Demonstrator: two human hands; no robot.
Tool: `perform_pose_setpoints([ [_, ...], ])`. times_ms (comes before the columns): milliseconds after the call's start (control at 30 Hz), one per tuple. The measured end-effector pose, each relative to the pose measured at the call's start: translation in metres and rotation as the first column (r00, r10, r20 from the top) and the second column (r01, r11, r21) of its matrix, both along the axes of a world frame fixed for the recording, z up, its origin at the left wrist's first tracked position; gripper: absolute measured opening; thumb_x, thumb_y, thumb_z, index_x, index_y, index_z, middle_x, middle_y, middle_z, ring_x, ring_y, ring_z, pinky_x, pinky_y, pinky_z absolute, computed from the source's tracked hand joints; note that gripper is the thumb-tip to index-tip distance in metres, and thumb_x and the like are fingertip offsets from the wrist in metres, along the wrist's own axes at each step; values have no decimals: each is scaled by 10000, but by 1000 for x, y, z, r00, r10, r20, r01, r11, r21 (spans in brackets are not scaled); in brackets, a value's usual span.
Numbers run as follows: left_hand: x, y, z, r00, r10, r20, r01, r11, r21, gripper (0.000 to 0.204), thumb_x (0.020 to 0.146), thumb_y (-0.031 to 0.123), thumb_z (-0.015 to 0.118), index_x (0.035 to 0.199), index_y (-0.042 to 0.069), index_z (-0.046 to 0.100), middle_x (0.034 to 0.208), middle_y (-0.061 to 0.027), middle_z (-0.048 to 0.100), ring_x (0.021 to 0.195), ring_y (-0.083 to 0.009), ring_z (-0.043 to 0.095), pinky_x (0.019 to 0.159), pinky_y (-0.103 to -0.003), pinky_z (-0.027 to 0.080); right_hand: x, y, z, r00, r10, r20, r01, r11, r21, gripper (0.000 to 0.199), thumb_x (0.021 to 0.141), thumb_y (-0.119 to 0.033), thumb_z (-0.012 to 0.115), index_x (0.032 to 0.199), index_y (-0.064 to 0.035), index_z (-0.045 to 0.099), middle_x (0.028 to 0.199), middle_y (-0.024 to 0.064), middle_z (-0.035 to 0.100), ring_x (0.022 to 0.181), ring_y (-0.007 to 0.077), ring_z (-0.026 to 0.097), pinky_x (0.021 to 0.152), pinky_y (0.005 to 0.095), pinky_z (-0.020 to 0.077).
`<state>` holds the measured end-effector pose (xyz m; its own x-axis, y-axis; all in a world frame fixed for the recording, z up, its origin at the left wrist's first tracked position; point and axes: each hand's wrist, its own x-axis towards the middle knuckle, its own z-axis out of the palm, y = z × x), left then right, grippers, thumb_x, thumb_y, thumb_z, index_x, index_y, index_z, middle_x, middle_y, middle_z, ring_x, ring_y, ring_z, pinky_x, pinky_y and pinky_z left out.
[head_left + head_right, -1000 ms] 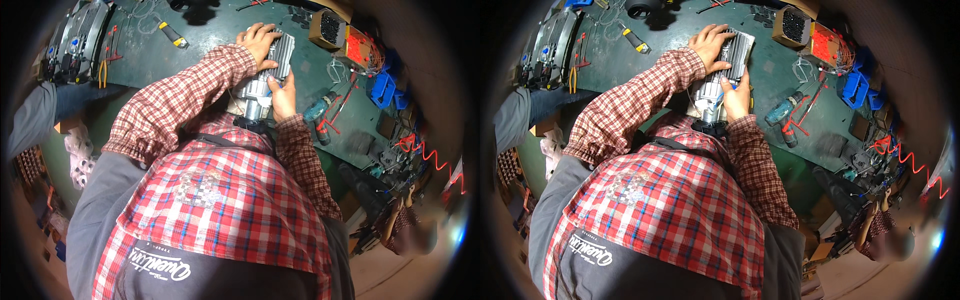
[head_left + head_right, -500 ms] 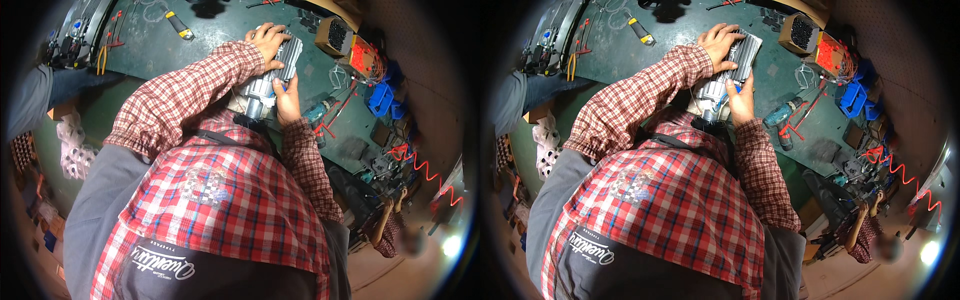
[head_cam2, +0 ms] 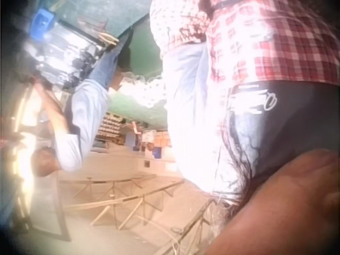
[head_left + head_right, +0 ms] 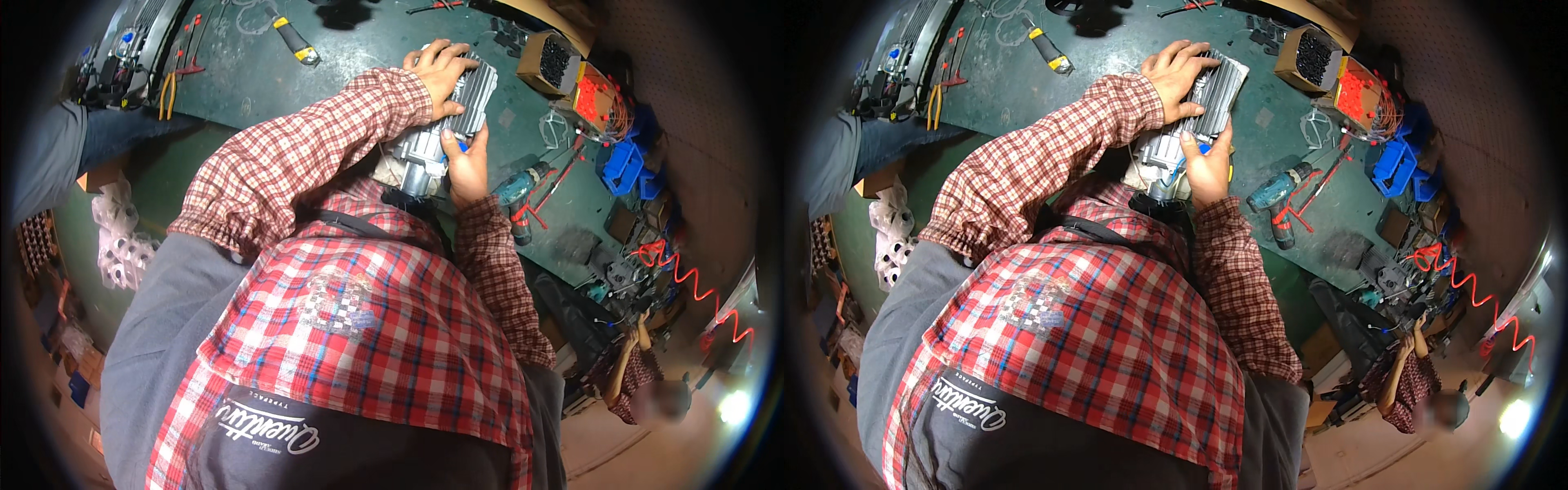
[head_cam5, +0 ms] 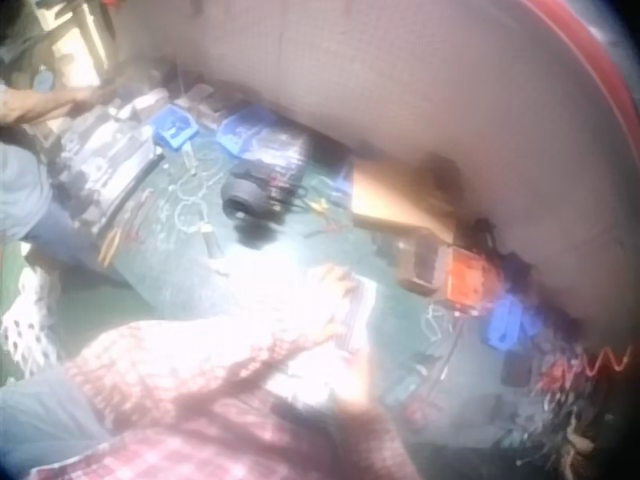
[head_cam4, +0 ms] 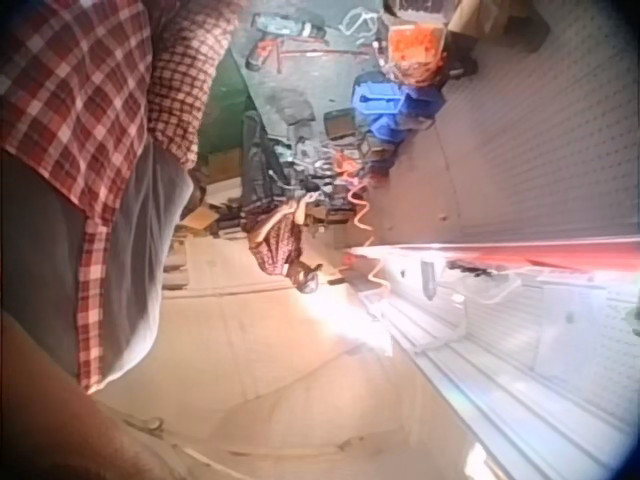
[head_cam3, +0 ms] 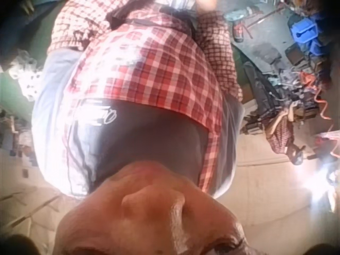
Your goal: The person assembles an electronic device on a workbench, using pliers to strip wires and a power drill to fasten components. They connect wires to a small circuit board and secure it to a metal heatsink, then place the assembly into a cardboard box.
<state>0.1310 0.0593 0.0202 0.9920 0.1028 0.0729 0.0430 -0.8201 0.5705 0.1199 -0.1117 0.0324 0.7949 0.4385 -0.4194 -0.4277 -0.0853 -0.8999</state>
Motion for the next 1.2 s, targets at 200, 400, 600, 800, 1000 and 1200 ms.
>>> perform_pose_setpoints([
  [200,-2,-5,6,999,14,-44,-15,1000,-21,820,727,329,774,1420,220,350,1524,-75,251,1425,-337,180,1087,-614,231,-4,-7,-5,999,-32,5,32,999,12,671,902,-33,599,1460,-1,227,1282,127,503,1099,189,523,941,320,439],
  [400,-2,-8,2,998,65,-13,-66,997,-29,764,709,339,786,1374,240,422,1497,-40,303,1414,-307,214,1076,-600,224,-3,-10,-15,993,10,114,-5,999,-50,526,958,-93,546,1423,-77,301,1139,80,557,935,128,569,766,267,493],
  [600,-3,-11,7,998,67,-20,-67,997,-29,786,705,305,792,1384,216,407,1499,-55,294,1416,-317,205,1071,-598,239,-6,-9,-19,958,55,283,23,964,-264,506,952,-107,560,1395,-44,324,1095,74,557,913,120,540,765,261,470],
  [800,-3,-10,5,998,62,0,-62,998,-16,788,701,308,791,1385,215,409,1497,-56,297,1408,-322,213,1067,-596,242,-7,-4,-15,953,24,300,81,940,-333,539,919,-124,619,1366,-12,340,1116,87,535,952,142,514,815,287,450],
  [1000,-3,-7,5,1000,25,18,-24,999,-39,769,701,320,782,1371,207,422,1500,-72,295,1406,-335,218,1068,-590,251,-9,-4,-4,962,-26,273,87,974,-211,659,857,-136,683,1380,24,315,1240,172,509,1072,229,545,917,357,448],
  [1200,-6,0,1,999,1,33,2,996,-84,667,742,395,744,1335,281,461,1510,-81,286,1415,-348,190,1076,-609,210,-11,3,30,472,355,807,370,751,-547,345,761,-230,752,1052,-91,628,1150,129,519,1116,316,464,988,460,306],
])
